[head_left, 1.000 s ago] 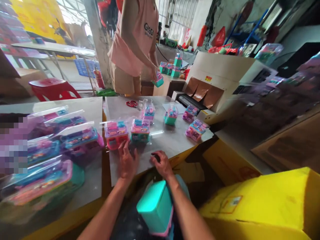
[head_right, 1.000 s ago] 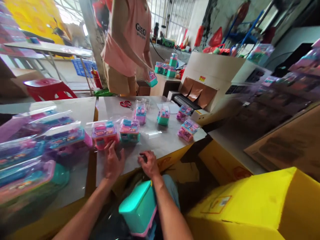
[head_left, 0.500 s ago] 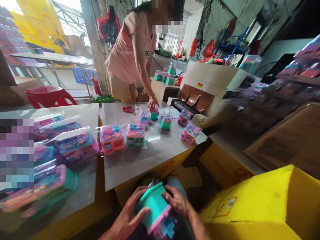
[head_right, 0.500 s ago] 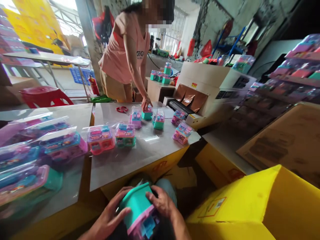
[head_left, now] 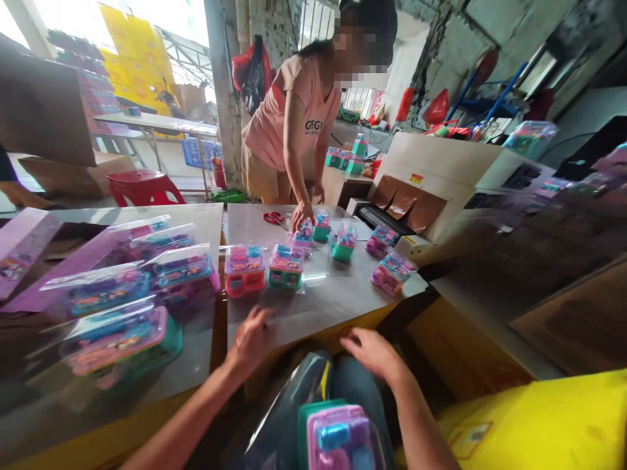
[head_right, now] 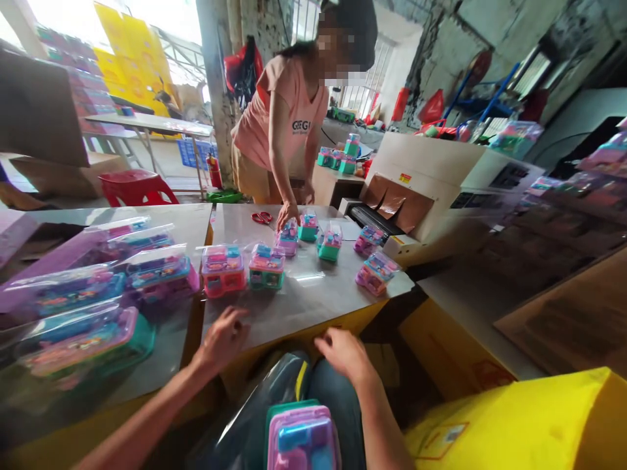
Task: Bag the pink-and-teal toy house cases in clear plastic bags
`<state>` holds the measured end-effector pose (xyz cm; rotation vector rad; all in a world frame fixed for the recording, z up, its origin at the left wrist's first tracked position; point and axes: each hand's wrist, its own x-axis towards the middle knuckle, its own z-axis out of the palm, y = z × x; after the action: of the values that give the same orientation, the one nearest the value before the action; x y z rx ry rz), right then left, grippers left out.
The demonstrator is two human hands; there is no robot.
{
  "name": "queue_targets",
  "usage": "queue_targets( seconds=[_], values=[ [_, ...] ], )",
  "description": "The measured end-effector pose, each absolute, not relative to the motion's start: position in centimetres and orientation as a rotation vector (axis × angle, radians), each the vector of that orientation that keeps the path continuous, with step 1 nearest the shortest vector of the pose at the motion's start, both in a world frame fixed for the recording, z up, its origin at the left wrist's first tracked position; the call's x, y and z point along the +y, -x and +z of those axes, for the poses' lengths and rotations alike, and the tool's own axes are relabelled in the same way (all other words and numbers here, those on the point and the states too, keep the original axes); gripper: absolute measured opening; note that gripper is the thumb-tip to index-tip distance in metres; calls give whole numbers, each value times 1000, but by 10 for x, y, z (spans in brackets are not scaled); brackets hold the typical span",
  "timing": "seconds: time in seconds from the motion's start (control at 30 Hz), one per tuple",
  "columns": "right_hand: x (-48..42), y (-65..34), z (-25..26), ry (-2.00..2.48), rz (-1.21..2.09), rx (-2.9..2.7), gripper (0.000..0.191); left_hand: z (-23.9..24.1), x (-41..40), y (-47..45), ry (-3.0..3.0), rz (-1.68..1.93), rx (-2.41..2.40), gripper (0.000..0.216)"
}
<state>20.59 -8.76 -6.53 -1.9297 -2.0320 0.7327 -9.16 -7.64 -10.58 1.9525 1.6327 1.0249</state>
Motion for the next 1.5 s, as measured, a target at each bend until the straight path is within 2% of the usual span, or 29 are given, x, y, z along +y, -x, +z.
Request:
queue_targets(
  seconds=[0.1, 0.27, 0.5, 0.63, 0.7, 0.87, 1.0, 1.2, 1.27, 1.33, 1.4, 1.5],
  values=[
    [-3, -191, -70, 1582, 827, -1816, 20, -99, -18, 93, -1806, 1169, 1796, 37],
    [99, -150, -95, 1417, 1009, -1787, 40, -109, 30, 77, -1695, 1181, 1798, 43],
    [138, -159, -114, 1193, 1413, -1785, 82, -129, 60, 75, -1602, 1199, 1653, 37],
    [150, -167, -117, 1185, 1480, -1726, 91, -135, 71, 74, -1574, 1186, 1561, 35],
    [155, -166, -115, 1186, 1487, -1709, 90, -135, 72, 74, -1568, 1188, 1535, 38],
    [161, -165, -103, 1154, 1513, -1728, 72, -131, 68, 77, -1560, 1182, 1492, 47],
    [159, -167, -104, 1133, 1459, -1750, 81, -133, 70, 79, -1552, 1171, 1446, 51],
    [143, -179, -97, 1248, 1233, -1825, 85, -118, 67, 76, -1531, 1053, 1531, 59],
    [118, -197, -90, 1305, 1199, -1788, 83, -102, 45, 75, -1605, 962, 1640, 67],
    [74, -224, -83, 1343, 1185, -1745, 66, -83, 8, 74, -1890, 965, 1729, 75],
    [12, -249, -78, 1400, 1295, -1694, 50, -66, -41, 73, -2127, 874, 1417, 81],
    [-95, -264, -78, 1603, 1557, -1644, 49, -59, -118, 68, -2252, 506, 789, 92]
  ],
)
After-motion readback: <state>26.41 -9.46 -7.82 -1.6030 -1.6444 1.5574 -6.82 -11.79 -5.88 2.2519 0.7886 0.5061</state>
